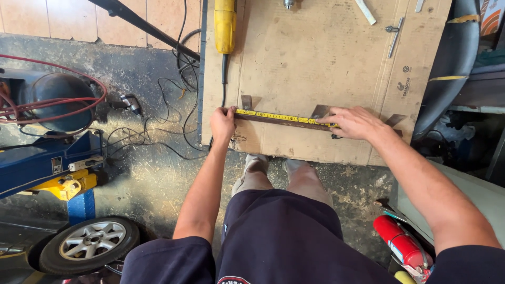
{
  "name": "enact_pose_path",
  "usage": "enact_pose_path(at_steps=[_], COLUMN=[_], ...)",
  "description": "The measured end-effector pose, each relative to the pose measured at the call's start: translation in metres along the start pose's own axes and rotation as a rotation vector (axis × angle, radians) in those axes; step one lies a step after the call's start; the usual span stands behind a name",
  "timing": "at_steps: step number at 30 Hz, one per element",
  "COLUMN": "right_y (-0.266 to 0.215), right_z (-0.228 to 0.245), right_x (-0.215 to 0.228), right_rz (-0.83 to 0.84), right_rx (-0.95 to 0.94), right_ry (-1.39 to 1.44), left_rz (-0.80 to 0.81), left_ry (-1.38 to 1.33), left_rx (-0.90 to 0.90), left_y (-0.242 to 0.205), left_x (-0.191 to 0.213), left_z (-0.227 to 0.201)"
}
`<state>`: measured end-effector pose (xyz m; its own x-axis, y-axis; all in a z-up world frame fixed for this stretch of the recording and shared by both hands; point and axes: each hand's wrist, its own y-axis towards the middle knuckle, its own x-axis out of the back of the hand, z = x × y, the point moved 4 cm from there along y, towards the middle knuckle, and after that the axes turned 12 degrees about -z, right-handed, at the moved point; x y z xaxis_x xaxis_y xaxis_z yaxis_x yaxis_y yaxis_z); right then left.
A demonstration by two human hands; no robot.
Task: The person measures a metal bar with a tape measure and marks it with a marker. Then, they use an angle grinder to cut the metal bar at the marked points, creating sparks as the blade cuts through the metal.
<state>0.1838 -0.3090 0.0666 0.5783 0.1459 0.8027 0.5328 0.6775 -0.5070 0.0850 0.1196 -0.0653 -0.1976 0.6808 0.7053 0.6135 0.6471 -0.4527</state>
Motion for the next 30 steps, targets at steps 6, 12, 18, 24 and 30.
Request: enact_pose_path(at_steps=[6,12,18,24,30], right_y=[0.016,0.024,0.027,0.037,0.034], right_z=[-0.011,-0.021,-0.036,-0.056,-0.050], right_x=[-0.020,-0.044,-0.080,-0.130,-0.135], right_rz=[0.011,-0.032,-0.117,-0.305,-0.366], right_rx=[0.040,0.044,0.068,0.114,0.120], right_ry=[-0.051,-0.087,-0.047,-0.122,-0.183], left_rz=[-0.018,-0.057,-0.098,-0.124,-0.115], left_ry=[0.033,0.029,0.051,0.033,0.010], left_rx=[-0.025,-0.060,-0.096,-0.129,-0.135], left_y=[0.007,0.022,0.007,-0.015,-0.008], left_x=[-0.005,-0.012,-0.009,0.005,-0.003], left_z=[0.009,0.029,0.015,-0.006,0.005])
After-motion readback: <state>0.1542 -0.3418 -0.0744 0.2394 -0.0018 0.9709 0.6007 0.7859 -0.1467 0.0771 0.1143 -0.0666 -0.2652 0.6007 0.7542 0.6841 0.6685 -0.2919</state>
